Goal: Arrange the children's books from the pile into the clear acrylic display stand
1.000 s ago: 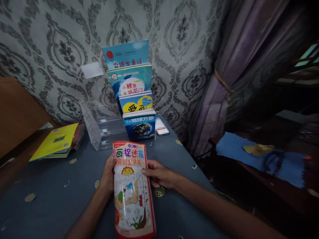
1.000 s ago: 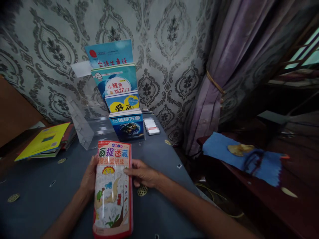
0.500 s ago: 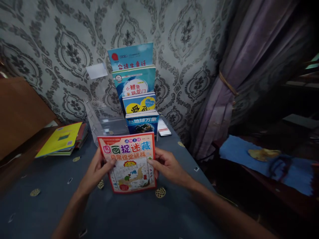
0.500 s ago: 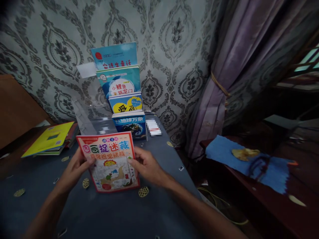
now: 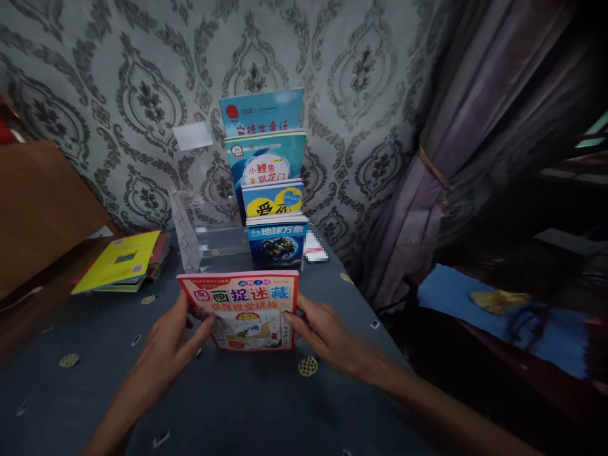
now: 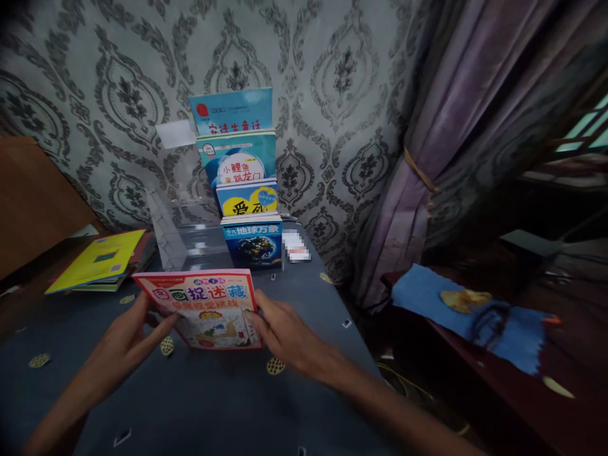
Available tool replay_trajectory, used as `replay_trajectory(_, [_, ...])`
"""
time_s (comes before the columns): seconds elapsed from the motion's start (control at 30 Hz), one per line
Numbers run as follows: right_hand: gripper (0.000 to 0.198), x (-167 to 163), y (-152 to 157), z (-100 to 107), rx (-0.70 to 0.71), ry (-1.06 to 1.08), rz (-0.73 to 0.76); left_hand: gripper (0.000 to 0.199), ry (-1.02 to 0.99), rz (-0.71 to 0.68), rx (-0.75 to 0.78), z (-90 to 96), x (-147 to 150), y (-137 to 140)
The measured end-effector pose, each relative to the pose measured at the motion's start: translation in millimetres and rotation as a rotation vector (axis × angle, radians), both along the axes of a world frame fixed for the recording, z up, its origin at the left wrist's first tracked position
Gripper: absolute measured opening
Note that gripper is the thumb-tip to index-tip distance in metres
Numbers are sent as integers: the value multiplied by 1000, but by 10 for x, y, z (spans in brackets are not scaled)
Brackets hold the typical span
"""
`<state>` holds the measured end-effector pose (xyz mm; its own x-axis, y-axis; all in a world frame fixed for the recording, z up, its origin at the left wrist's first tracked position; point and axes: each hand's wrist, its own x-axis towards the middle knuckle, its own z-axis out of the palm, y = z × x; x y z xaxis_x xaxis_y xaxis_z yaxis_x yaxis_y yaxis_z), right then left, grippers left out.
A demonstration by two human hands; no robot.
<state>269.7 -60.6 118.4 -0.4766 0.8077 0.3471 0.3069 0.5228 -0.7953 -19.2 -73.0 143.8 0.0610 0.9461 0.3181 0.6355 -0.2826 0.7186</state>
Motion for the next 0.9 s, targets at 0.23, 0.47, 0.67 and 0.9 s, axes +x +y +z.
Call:
replay_trajectory(0.23, [25, 86, -14, 257, 140, -128, -85, 28, -63, -68, 40, 129, -4, -84])
replay_trajectory(0.47, [25, -29, 114, 362, 163, -42, -13, 26, -166, -50, 30, 47, -82, -12])
replay_trajectory(0.67, [27, -183, 341, 437, 227, -58, 33, 15, -271, -57, 138, 176, -150, 102])
replay_trajectory(0.9, [26, -347, 461, 508, 340, -117, -24, 20, 37, 112, 213, 248, -271, 145])
